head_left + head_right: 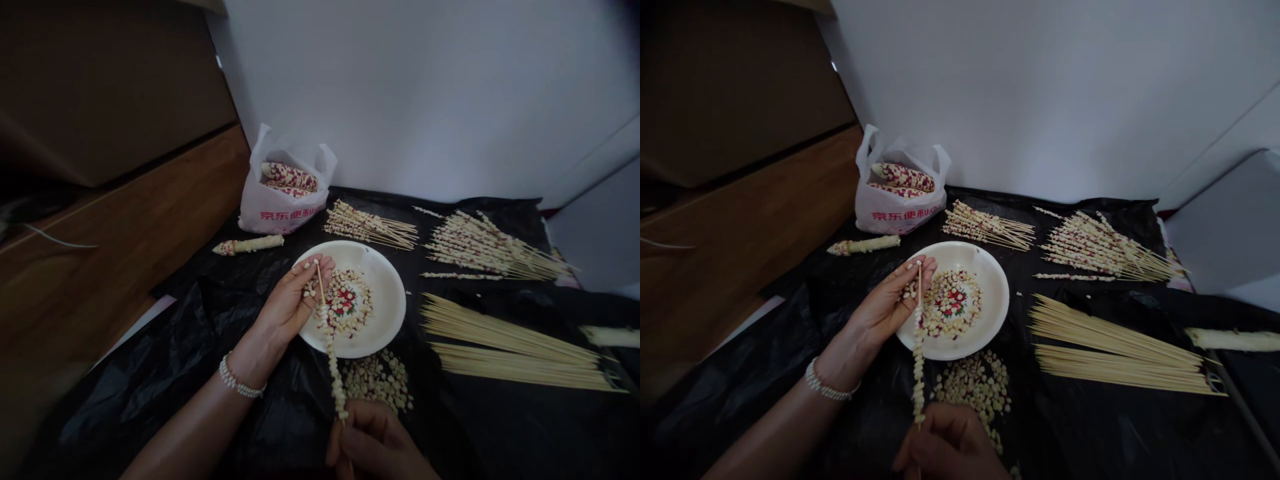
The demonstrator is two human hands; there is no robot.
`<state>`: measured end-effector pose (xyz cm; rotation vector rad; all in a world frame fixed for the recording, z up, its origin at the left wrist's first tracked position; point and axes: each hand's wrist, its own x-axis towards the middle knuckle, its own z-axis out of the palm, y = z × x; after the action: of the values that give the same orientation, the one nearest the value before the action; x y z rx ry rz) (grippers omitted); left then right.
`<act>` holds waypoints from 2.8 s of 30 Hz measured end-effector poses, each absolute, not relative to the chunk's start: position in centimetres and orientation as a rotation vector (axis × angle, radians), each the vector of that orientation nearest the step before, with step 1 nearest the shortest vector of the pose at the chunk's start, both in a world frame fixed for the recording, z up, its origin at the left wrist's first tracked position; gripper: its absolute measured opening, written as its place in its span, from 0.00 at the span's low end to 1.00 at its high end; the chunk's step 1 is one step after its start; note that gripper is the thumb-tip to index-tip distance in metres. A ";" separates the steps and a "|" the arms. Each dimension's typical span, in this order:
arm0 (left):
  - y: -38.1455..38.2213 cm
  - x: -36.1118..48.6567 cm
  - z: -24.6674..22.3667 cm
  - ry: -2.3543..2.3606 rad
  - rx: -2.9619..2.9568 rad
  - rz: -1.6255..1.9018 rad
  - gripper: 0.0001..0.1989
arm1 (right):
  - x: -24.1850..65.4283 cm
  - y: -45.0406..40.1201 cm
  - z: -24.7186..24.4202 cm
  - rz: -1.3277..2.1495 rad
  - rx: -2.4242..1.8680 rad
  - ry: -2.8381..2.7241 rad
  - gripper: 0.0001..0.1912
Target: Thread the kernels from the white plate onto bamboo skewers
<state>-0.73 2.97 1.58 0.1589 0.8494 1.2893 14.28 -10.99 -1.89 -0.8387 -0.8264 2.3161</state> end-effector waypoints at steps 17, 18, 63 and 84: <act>3.0 -0.6 1.3 0.869 0.148 1.312 0.08 | 14.5 -10.9 -1.8 2.327 -0.825 -0.826 0.19; 3.0 -0.5 1.2 0.875 0.148 1.318 0.08 | 14.5 -11.0 -2.0 2.323 -0.818 -0.812 0.19; 3.3 -1.8 2.0 0.830 0.115 1.289 0.09 | 25.3 -1.7 0.1 -0.056 -1.572 -2.234 0.13; 2.3 0.1 0.4 0.844 0.259 1.179 0.07 | 22.1 0.8 2.9 -0.324 -1.834 -2.397 0.13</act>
<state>0.12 2.29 0.39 0.2590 0.8442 1.1791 22.12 0.76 2.89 -1.8339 -2.3965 -0.3238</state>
